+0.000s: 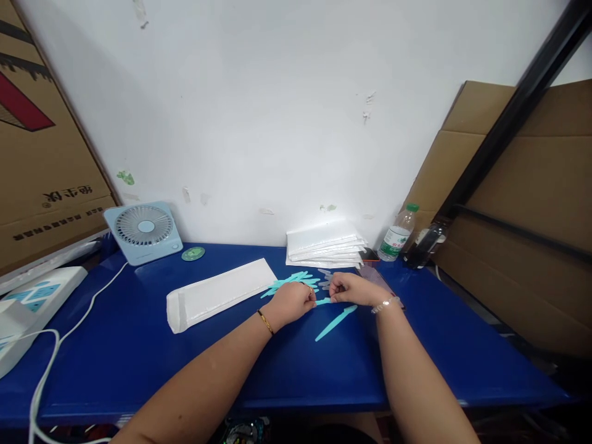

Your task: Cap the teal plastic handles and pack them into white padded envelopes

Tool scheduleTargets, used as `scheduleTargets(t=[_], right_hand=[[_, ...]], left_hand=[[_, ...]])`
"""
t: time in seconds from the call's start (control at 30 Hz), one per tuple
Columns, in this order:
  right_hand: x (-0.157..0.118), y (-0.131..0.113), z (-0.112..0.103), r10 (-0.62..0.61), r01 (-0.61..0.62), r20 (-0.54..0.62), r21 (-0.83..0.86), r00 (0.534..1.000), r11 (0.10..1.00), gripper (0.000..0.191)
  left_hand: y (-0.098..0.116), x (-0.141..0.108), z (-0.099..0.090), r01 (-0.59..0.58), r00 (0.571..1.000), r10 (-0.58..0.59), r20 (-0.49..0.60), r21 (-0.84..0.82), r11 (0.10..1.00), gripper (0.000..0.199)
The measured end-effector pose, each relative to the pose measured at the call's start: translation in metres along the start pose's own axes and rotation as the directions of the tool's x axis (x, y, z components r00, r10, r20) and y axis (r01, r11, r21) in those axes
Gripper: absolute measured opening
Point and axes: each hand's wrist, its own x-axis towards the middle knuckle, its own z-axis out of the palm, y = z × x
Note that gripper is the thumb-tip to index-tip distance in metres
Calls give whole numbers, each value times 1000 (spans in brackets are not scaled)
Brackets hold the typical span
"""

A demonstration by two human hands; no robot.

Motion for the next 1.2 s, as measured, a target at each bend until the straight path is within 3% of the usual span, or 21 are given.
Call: scheduleTargets(t=[0.27,0.4,0.47,0.53,0.6,0.67,0.83,0.9,1.0,1.1,1.2], right_hand=[[0,2,-4,-111,108,-61,-38,992,993,13],[-2,12,-11,-44,17,-315,-87,948,996,16],[-5,18,-15,5,-36,-371,-75,929,997,21],[-10,22,-17,70,-84,-281,-35,957,996,25],[-15,26,-18,137,-139,-114,-15,984,990,27],[-17,28,-18,183,-182,24,-37,983,983,28],[-10,15,-9,136,-125,161,-77,978,989,16],[-7,3,-5,59,-49,171,-59,984,997,15],[-5,-11,-2,-57,63,95,-62,994,996,13],[-4,-13,-1,-110,109,-3,-59,994,992,10],[-2,-1,-3,-86,76,-136,-75,987,994,8]], left_hand=[[-6,3,-9,32,999,-31,-31,37,999,18],[-24,2,-20,156,984,-146,-106,95,983,19],[-30,1,-24,214,971,-204,-126,68,974,21],[-29,0,-24,214,969,-209,-128,24,977,28],[-23,-1,-20,167,980,-167,-108,-15,986,29],[-12,-2,-15,105,992,-108,-67,-45,993,27],[8,-6,-5,-73,997,72,-18,-66,995,28],[10,-7,-1,-130,992,129,-15,-30,991,28],[10,-5,4,-130,991,130,12,52,990,24],[5,-3,2,-48,999,48,4,99,994,23],[-7,-2,-8,74,997,-72,-28,103,992,23]])
